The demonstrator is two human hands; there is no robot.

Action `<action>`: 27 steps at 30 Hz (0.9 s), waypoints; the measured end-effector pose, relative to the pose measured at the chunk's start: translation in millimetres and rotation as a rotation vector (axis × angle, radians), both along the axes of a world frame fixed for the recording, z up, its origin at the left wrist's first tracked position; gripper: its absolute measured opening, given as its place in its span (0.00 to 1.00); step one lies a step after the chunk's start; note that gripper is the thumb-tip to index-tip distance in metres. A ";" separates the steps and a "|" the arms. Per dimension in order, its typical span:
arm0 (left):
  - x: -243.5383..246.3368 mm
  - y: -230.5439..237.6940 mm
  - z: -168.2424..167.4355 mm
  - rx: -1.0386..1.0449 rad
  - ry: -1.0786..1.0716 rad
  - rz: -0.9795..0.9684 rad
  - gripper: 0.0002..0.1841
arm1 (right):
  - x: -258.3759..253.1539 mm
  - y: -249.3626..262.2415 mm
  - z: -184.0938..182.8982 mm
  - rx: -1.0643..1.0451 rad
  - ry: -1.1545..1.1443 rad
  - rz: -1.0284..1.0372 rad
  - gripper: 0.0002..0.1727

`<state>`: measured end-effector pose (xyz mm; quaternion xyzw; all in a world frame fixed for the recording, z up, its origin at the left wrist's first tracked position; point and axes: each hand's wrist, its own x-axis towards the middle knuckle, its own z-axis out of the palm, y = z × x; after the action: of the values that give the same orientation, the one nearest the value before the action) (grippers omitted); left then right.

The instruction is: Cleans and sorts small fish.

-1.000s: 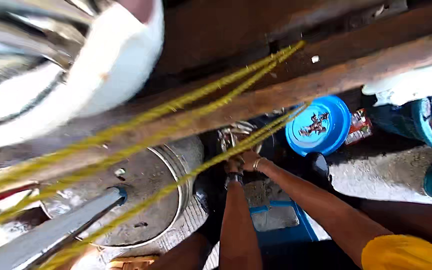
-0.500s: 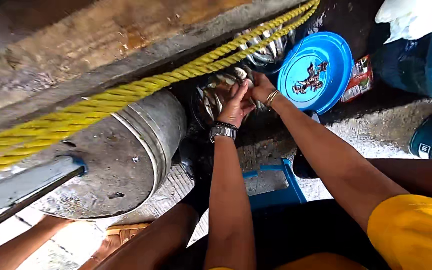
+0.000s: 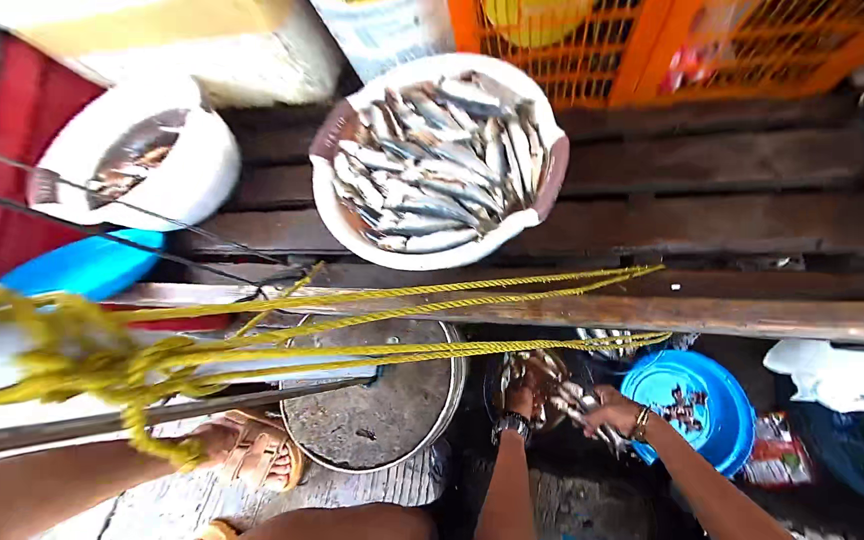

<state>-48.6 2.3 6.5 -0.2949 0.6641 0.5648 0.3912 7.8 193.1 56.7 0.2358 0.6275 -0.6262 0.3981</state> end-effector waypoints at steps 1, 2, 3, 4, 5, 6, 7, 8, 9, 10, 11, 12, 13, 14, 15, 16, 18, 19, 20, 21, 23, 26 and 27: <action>6.8 -3.5 -0.5 -0.009 -0.014 0.028 0.24 | -3.7 1.9 16.3 0.001 0.036 0.123 0.26; 13.7 -6.3 0.6 -0.021 -0.024 0.055 0.22 | -9.3 3.9 34.7 0.003 0.072 0.243 0.25; 20.3 -7.9 3.1 -0.034 -0.041 0.063 0.20 | -15.6 5.7 55.5 0.020 0.113 0.360 0.25; 27.0 -8.8 4.0 -0.036 -0.066 0.067 0.19 | -22.5 5.9 80.8 0.059 0.161 0.465 0.25; 33.6 -10.5 3.3 -0.021 -0.094 0.052 0.19 | -30.7 3.7 115.2 0.099 0.188 0.569 0.27; 39.9 -13.8 0.3 0.002 -0.105 0.013 0.21 | -37.0 0.7 150.0 0.145 0.220 0.647 0.29; 45.7 -17.8 -5.6 0.030 -0.108 -0.046 0.24 | -42.0 -0.7 182.0 0.181 0.268 0.695 0.32; 50.9 -19.7 -12.2 0.034 -0.098 -0.074 0.25 | -47.1 -0.5 212.4 0.209 0.314 0.714 0.34; 52.6 -19.7 -8.4 0.038 -0.110 -0.084 0.25 | -52.7 -0.8 243.2 0.232 0.362 0.700 0.34; 54.5 -18.6 -6.5 0.017 -0.115 -0.077 0.25 | -59.1 -2.1 273.6 0.253 0.413 0.667 0.34; 55.6 -17.4 -4.2 -0.002 -0.119 -0.049 0.24 | -66.8 -4.6 301.2 0.276 0.471 0.619 0.33; 55.6 -18.0 -1.3 0.003 -0.137 -0.016 0.23 | -76.2 -8.0 323.9 0.295 0.543 0.567 0.32; 55.7 -19.7 2.4 0.021 -0.149 0.014 0.22 | -87.9 -14.3 343.5 0.312 0.602 0.514 0.31; 55.9 -21.6 4.1 0.032 -0.157 0.028 0.21 | -102.4 -22.3 358.9 0.332 0.639 0.466 0.29; 56.0 -23.0 5.1 0.036 -0.157 0.039 0.20 | -120.0 -31.9 369.8 0.351 0.669 0.422 0.27; 56.0 -24.0 6.0 0.043 -0.162 0.049 0.19 | -140.5 -43.1 375.5 0.369 0.711 0.379 0.25; 55.4 -24.6 6.9 0.056 -0.173 0.062 0.18 | -186.5 -71.4 376.8 0.403 0.818 0.300 0.25; 55.2 -24.2 6.8 0.061 -0.175 0.071 0.18 | -209.7 -90.2 375.8 0.428 0.850 0.258 0.23; 55.3 -23.3 4.6 0.065 -0.175 0.082 0.17 | -230.7 -111.7 377.0 0.443 0.842 0.230 0.21; 55.4 -21.9 1.0 0.075 -0.174 0.084 0.17 | -249.9 -134.1 377.5 0.448 0.819 0.210 0.20; 56.3 -19.3 -12.9 0.091 -0.171 0.036 0.20 | -285.3 -175.5 371.2 0.464 0.764 0.190 0.20; 52.2 -15.9 -7.3 0.124 -0.167 0.023 0.20 | -326.4 -226.8 355.1 0.589 0.686 0.187 0.19; 51.7 -13.8 -7.3 0.121 -0.169 0.041 0.19 | -334.7 -239.4 349.3 0.670 0.689 0.207 0.19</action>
<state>3.1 -11.5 -0.7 -0.3308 0.5873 0.5848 0.4513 -326.9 -46.3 406.0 0.0665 0.9096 -0.3889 0.1300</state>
